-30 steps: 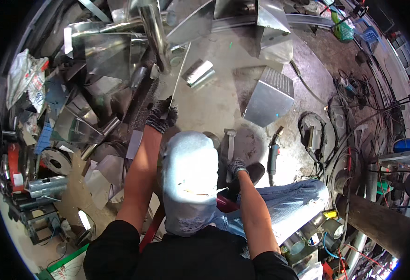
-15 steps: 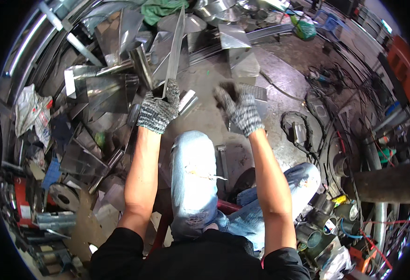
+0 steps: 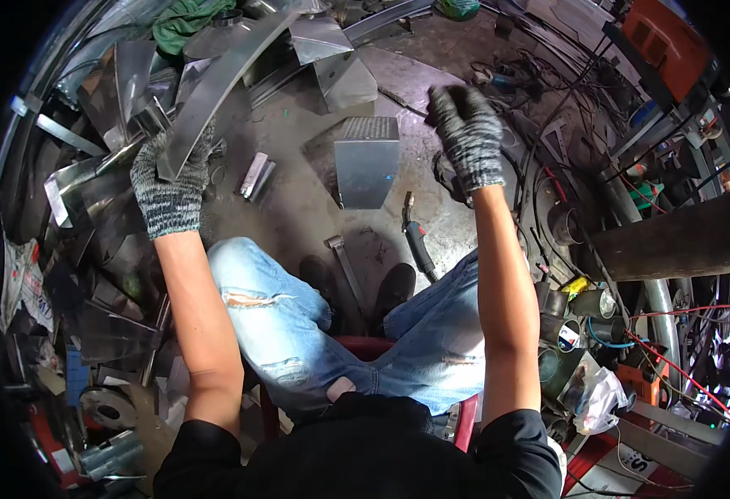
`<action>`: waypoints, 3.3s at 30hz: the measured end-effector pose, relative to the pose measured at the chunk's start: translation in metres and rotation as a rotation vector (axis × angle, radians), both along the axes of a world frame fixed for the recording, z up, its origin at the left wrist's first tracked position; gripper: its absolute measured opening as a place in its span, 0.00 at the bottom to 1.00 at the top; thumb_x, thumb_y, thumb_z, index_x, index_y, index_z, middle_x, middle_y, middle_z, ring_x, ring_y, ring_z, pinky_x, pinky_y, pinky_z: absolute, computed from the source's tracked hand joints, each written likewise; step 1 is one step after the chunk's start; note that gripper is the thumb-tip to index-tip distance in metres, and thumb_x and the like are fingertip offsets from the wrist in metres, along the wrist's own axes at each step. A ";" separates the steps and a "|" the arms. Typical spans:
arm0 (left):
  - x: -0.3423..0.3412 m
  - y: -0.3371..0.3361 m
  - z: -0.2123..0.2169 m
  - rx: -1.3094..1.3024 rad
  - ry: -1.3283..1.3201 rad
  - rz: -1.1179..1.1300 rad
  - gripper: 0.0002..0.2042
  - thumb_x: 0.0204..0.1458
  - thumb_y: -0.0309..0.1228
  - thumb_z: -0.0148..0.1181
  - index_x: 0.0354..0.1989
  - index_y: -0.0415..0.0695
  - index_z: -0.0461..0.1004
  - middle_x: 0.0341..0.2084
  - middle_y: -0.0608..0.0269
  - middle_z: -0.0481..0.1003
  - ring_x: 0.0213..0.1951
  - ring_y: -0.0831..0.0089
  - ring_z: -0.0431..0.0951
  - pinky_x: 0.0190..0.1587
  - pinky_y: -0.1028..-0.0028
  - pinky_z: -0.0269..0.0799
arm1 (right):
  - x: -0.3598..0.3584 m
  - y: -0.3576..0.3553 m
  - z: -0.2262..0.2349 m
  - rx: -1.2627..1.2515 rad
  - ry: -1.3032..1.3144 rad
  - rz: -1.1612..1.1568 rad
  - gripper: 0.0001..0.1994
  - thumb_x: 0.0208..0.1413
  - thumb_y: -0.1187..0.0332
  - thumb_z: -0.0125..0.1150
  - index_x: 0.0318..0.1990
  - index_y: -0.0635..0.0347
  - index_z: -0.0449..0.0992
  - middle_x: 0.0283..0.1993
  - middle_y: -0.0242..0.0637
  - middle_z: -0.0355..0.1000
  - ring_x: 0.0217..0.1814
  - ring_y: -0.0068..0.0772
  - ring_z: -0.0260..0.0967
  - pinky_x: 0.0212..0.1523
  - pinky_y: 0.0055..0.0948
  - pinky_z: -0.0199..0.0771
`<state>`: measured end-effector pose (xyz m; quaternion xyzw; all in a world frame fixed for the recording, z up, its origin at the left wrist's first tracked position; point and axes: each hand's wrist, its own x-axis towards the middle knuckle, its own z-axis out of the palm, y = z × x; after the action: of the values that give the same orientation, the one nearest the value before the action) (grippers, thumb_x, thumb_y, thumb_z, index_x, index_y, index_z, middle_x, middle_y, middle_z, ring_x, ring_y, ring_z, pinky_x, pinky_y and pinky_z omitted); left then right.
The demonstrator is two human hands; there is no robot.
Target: Welding and assembling perforated and solid metal plates.
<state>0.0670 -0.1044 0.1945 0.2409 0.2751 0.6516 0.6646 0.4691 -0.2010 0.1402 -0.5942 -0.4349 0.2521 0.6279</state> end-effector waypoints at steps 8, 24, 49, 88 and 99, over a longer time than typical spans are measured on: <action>-0.015 0.016 -0.063 -0.078 0.356 0.076 0.18 0.57 0.42 0.64 0.48 0.41 0.76 0.50 0.56 0.78 0.55 0.64 0.76 0.59 0.68 0.72 | 0.015 0.104 -0.160 -0.591 -0.643 0.127 0.30 0.65 0.42 0.54 0.53 0.64 0.79 0.48 0.50 0.80 0.53 0.49 0.76 0.55 0.42 0.74; -0.076 0.005 -0.072 -0.076 1.465 0.496 0.23 0.42 0.32 0.77 0.47 0.40 0.78 0.42 0.52 0.79 0.45 0.56 0.80 0.51 0.63 0.77 | -0.045 0.184 -0.377 -0.337 0.533 -0.498 0.21 0.63 0.54 0.65 0.50 0.65 0.81 0.44 0.38 0.80 0.41 0.31 0.73 0.45 0.33 0.74; -0.082 0.142 -0.100 0.123 1.549 0.150 0.17 0.49 0.33 0.66 0.44 0.35 0.80 0.37 0.52 0.83 0.37 0.60 0.81 0.43 0.62 0.75 | -0.054 -0.025 -0.362 -0.078 0.884 -0.453 0.09 0.58 0.69 0.65 0.33 0.67 0.83 0.30 0.32 0.77 0.30 0.27 0.69 0.35 0.31 0.71; -0.028 0.098 -0.379 0.655 1.697 -0.208 0.17 0.54 0.27 0.56 0.53 0.47 0.78 0.46 0.52 0.81 0.46 0.51 0.81 0.52 0.61 0.77 | -0.072 -0.034 -0.309 -0.437 -0.772 -0.061 0.13 0.60 0.65 0.58 0.23 0.56 0.73 0.21 0.38 0.71 0.24 0.43 0.69 0.29 0.40 0.65; 0.038 0.106 -0.397 0.489 1.388 0.027 0.18 0.45 0.19 0.57 0.47 0.44 0.80 0.44 0.53 0.82 0.48 0.60 0.82 0.54 0.67 0.75 | -0.070 0.009 -0.259 -0.764 -0.249 0.054 0.28 0.69 0.45 0.50 0.39 0.65 0.81 0.28 0.46 0.77 0.31 0.41 0.75 0.37 0.41 0.73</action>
<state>0.1053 0.0013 -0.2030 0.7359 0.4822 0.4001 0.2566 0.3987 -0.1918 -0.1191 -0.7993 -0.3979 0.3381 0.2974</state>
